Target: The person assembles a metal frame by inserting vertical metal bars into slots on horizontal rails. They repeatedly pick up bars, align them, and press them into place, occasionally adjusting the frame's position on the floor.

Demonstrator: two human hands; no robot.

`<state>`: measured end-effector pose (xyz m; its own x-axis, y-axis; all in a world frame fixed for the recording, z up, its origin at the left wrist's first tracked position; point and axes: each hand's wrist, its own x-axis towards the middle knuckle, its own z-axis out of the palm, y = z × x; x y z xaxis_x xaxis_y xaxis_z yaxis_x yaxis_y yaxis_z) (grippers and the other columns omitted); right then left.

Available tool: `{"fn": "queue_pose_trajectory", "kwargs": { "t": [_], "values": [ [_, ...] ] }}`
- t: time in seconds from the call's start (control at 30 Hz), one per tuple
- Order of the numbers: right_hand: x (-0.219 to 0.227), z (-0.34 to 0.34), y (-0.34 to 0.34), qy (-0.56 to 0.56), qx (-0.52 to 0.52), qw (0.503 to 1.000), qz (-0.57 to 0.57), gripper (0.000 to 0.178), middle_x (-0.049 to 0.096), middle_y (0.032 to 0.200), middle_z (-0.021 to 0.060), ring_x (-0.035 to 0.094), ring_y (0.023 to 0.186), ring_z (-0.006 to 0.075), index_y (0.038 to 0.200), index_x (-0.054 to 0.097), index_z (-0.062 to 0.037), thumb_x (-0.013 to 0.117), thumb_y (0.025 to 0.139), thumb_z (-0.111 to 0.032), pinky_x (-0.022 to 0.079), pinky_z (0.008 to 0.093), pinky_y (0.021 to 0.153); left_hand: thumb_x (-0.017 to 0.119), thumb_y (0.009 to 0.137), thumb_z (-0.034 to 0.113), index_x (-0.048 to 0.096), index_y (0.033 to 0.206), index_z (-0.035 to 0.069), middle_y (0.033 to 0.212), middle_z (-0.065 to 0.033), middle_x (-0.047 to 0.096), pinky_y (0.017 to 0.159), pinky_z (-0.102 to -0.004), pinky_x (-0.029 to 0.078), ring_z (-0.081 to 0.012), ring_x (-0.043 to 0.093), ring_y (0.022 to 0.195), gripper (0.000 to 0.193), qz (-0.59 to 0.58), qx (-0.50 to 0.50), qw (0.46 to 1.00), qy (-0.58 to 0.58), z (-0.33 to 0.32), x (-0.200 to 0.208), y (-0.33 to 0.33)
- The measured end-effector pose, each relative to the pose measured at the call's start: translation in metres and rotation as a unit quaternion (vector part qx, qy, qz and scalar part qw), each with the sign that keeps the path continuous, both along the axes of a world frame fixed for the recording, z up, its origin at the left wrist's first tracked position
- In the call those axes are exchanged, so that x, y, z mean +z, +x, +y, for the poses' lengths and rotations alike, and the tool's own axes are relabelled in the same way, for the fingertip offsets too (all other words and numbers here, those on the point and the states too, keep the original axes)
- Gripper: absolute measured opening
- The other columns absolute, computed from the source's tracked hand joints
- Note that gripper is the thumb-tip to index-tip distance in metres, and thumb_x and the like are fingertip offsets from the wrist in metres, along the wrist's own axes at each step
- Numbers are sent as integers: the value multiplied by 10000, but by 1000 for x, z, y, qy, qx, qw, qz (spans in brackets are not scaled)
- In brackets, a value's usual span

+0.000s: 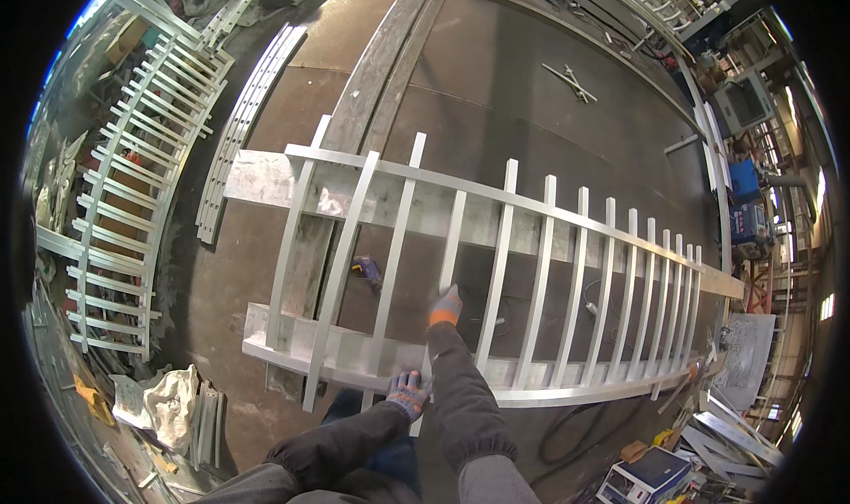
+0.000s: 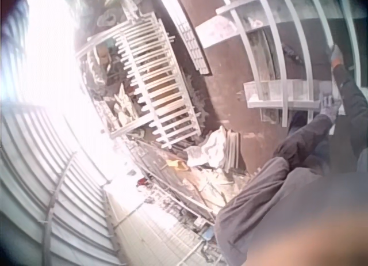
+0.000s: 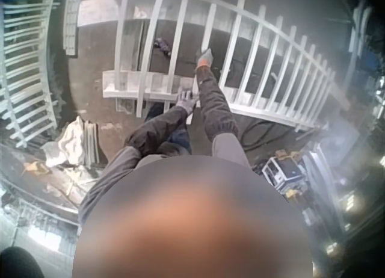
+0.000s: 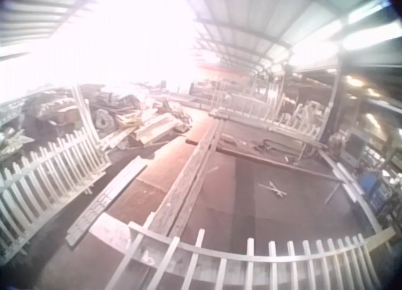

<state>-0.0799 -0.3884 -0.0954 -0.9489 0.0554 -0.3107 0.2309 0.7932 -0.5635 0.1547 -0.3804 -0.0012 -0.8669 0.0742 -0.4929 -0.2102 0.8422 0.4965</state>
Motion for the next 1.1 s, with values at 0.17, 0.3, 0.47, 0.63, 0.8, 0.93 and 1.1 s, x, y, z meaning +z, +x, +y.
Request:
{"fn": "queue_pose_trajectory", "kwargs": {
  "t": [0.17,0.3,0.47,0.63,0.8,0.93,1.1],
  "values": [
    [20,-6,-3,38,22,998,-55,255,664,1132,262,673,1028,368,1191,545,33,433,971,-31,537,417,863,551,836,200,478,1446,300,1302,-191,436,1066,-544,300,-391,396,1251,622,-2,-4,1000,-7,2,-1,0],
    [16,-8,-4,25,15,999,-15,261,668,1134,250,676,1035,349,1202,551,26,434,976,-29,540,409,868,530,858,212,481,1443,302,1321,-198,427,1062,-550,301,-395,391,1257,594,-21,-12,1000,-6,1,0,-4],
    [1,-5,-7,21,12,999,-33,262,671,1116,246,677,1027,349,1200,556,20,452,960,-3,542,407,860,508,881,228,493,1432,317,1340,-207,431,1058,-550,310,-404,390,1272,558,-23,-10,1000,-7,1,0,-4],
    [-15,2,-7,32,21,999,-6,251,675,1092,243,679,990,346,1190,561,26,456,978,-58,536,408,840,509,883,224,483,1436,326,1350,-200,444,1053,-544,324,-400,404,1272,563,-24,-15,1000,-11,1,1,-3],
    [-30,4,-12,30,3,1000,2,257,677,1067,249,678,972,357,1168,573,24,425,1003,-106,532,416,830,530,872,203,491,1425,326,1329,-186,453,1049,-530,334,-380,417,1264,567,-21,0,1000,-1,0,4,-3],
    [-32,7,-14,-28,-50,998,-38,269,677,1070,253,669,1015,366,1143,577,36,395,1017,-116,527,423,842,547,857,191,505,1414,317,1285,-175,463,1051,-539,328,-375,428,1238,572,-4,7,1000,2,1,1,-2],
    [-56,18,-13,60,33,997,-29,286,668,1111,253,658,1053,369,1148,575,52,400,1023,-138,521,421,858,536,860,173,499,1421,313,1272,-172,466,1058,-539,321,-370,431,1226,579,10,16,1000,-3,2,0,-1]
  ]
}}
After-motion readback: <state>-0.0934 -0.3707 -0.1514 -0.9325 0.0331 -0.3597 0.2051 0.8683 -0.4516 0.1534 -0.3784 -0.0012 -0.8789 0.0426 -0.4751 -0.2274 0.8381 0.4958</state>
